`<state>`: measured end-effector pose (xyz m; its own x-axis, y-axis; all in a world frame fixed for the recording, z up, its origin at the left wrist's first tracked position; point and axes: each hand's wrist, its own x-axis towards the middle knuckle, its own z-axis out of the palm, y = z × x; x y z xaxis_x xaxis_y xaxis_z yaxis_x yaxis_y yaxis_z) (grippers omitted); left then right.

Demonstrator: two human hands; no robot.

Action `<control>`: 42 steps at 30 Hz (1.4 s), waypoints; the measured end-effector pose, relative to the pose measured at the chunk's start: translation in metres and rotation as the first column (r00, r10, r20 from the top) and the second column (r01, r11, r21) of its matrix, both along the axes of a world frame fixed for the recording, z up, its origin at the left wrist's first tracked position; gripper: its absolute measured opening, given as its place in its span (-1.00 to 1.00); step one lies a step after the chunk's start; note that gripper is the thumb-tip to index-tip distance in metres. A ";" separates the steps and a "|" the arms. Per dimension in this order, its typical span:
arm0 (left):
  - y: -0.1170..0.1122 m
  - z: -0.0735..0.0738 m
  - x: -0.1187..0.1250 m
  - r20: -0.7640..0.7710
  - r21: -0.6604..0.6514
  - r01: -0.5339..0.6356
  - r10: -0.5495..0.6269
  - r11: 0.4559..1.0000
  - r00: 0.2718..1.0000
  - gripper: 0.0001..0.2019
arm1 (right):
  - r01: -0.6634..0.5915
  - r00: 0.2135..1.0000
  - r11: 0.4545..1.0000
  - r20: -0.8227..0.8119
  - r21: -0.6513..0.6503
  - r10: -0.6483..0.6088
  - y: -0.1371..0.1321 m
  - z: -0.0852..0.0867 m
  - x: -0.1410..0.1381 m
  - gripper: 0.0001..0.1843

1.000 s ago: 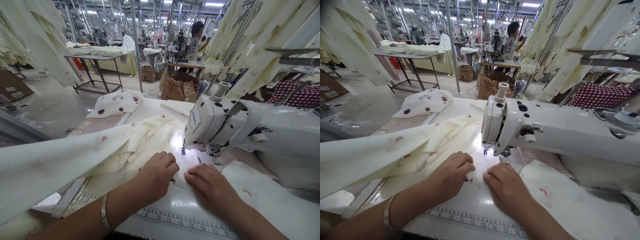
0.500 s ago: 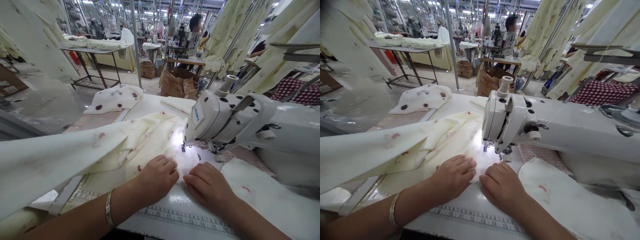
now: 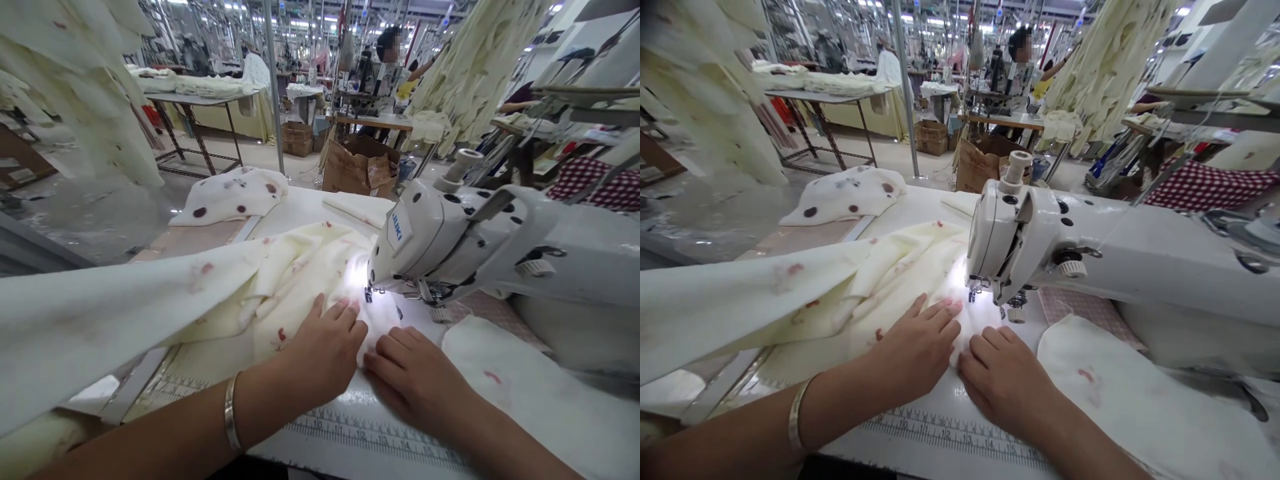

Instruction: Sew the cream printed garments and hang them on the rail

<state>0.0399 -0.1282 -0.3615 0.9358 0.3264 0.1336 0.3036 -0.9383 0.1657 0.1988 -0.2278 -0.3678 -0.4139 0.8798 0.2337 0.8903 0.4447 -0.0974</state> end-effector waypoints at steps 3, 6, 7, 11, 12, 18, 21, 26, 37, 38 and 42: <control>0.002 0.005 -0.001 -0.021 -0.027 0.021 -0.021 0.999 1.000 -0.85 | 0.031 0.998 0.999 -0.062 -0.040 -0.033 -0.001 -0.003 0.001 -0.82; 0.003 0.012 -0.001 -0.011 -0.038 0.024 -0.025 0.999 1.000 -0.82 | 0.048 0.992 0.996 -0.114 -0.078 -0.057 -0.001 -0.005 0.001 -0.82; 0.003 0.013 -0.001 -0.010 -0.041 0.021 -0.021 0.999 1.000 -0.80 | 0.047 0.991 0.996 -0.122 -0.078 -0.056 -0.001 -0.005 0.001 -0.83; 0.001 0.010 0.001 -0.025 -0.065 -0.015 0.013 0.998 1.000 -0.81 | 0.045 0.986 0.998 -0.160 -0.052 -0.052 -0.002 -0.004 0.001 -0.85; 0.001 0.008 0.002 -0.020 -0.070 -0.021 0.020 0.997 1.000 -0.79 | 0.045 0.983 0.998 -0.174 -0.051 -0.054 -0.003 -0.004 0.001 -0.85; 0.017 0.000 0.003 -0.011 -0.155 0.024 -0.027 0.988 1.000 -0.61 | 0.063 0.974 0.998 -0.218 -0.026 -0.067 -0.001 -0.006 0.002 -0.86; 0.022 0.001 0.003 0.004 -0.167 0.032 -0.031 0.985 1.000 -0.69 | 0.073 0.964 0.994 -0.248 -0.087 -0.093 0.001 -0.006 0.004 -0.86; 0.018 -0.004 0.003 0.054 -0.129 0.030 -0.023 0.991 0.998 -0.76 | 0.091 0.943 0.982 -0.302 -0.167 -0.138 -0.002 -0.004 0.004 -0.87; 0.058 -0.013 0.032 0.060 -0.198 0.009 0.003 0.980 0.998 -0.58 | 0.232 0.968 0.970 -0.084 -0.067 -0.238 0.028 -0.013 0.032 -0.79; 0.058 -0.014 0.033 0.065 -0.194 0.013 -0.001 0.981 0.998 -0.57 | 0.230 0.968 0.970 -0.086 -0.073 -0.236 0.027 -0.013 0.032 -0.80; 0.049 -0.019 0.028 0.092 -0.163 0.020 -0.005 0.986 0.996 -0.59 | 0.219 0.968 0.973 -0.106 -0.079 -0.227 0.019 -0.014 0.028 -0.84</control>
<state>0.0679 -0.0792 -0.3803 0.9264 0.3389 0.1638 0.2685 -0.9000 0.3434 0.2267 -0.2084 -0.3821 -0.1799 0.9618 0.2062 0.9477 0.2257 -0.2259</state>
